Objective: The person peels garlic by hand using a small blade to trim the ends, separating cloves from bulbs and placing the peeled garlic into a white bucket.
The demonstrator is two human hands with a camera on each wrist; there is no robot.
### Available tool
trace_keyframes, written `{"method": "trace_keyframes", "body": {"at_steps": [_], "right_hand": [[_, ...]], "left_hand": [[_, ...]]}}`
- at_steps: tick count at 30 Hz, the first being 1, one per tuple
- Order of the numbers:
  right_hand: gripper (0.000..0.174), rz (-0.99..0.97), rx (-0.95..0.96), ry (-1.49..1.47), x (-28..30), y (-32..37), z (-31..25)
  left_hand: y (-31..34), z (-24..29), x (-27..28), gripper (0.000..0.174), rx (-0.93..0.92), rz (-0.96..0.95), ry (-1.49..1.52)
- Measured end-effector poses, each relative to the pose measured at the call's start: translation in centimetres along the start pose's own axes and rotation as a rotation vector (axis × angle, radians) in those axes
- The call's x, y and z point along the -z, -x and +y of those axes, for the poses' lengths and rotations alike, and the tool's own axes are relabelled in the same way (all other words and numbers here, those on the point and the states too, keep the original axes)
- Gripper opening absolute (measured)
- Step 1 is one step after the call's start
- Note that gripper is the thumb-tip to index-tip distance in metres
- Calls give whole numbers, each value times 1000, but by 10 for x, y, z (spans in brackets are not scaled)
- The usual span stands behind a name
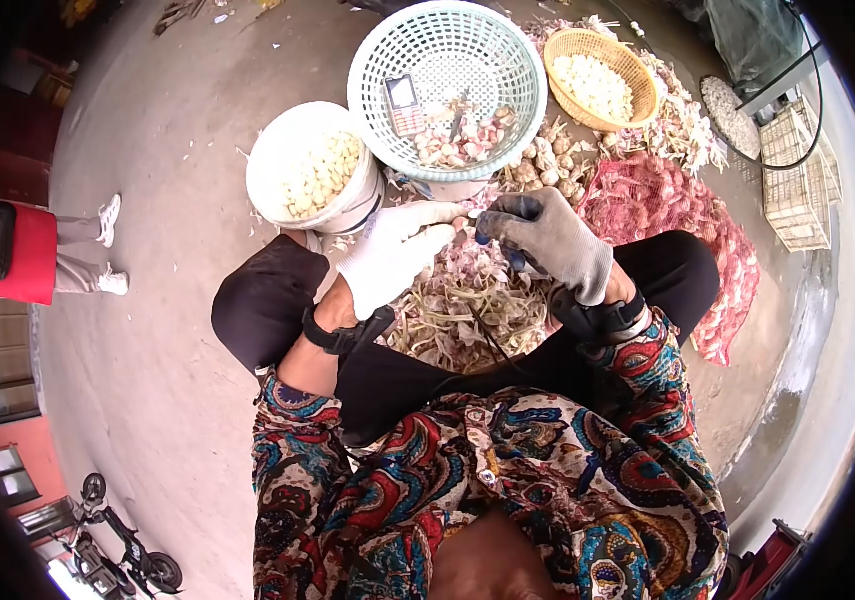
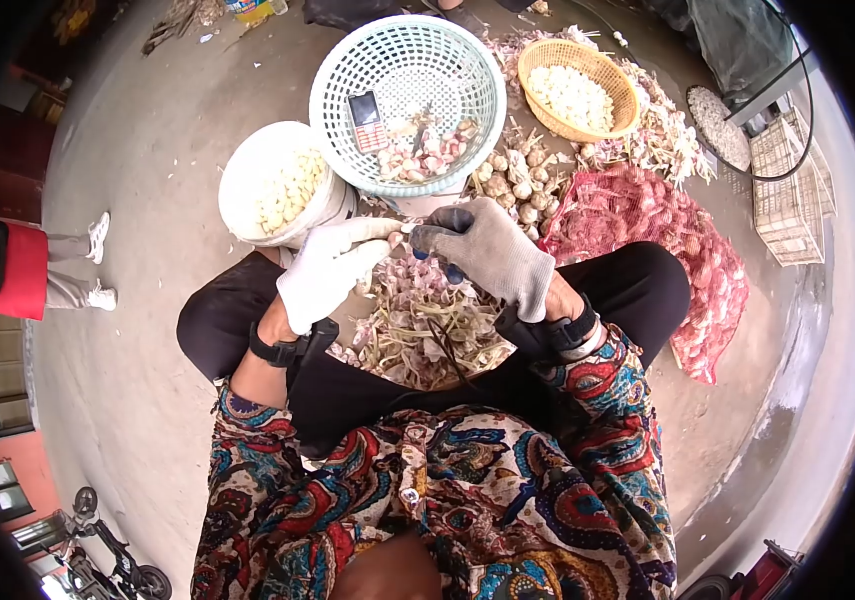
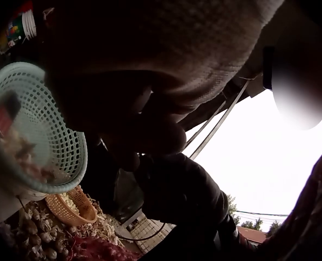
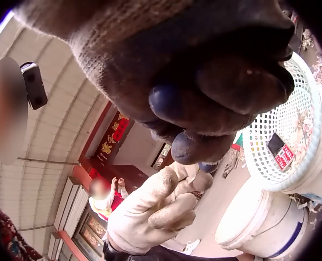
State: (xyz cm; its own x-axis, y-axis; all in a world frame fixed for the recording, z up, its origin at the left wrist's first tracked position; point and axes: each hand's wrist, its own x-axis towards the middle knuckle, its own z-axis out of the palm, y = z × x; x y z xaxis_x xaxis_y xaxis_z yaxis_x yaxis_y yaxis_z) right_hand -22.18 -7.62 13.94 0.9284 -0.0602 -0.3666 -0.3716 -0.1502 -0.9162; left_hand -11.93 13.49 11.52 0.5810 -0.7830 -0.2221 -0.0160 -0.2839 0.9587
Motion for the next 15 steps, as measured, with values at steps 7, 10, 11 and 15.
{"method": "trace_keyframes", "body": {"at_steps": [7, 10, 11, 15], "right_hand": [[29, 44, -6, 114, 2, -1, 0], [24, 55, 27, 71, 1, -4, 6], [24, 57, 27, 70, 2, -3, 4], [27, 93, -12, 148, 6, 0, -4]], "left_hand": [[-6, 15, -8, 29, -97, 126, -49], [-11, 7, -9, 26, -126, 159, -67], [-12, 6, -10, 26, -127, 157, -68], [-9, 18, -6, 24, -8, 179, 244]]}}
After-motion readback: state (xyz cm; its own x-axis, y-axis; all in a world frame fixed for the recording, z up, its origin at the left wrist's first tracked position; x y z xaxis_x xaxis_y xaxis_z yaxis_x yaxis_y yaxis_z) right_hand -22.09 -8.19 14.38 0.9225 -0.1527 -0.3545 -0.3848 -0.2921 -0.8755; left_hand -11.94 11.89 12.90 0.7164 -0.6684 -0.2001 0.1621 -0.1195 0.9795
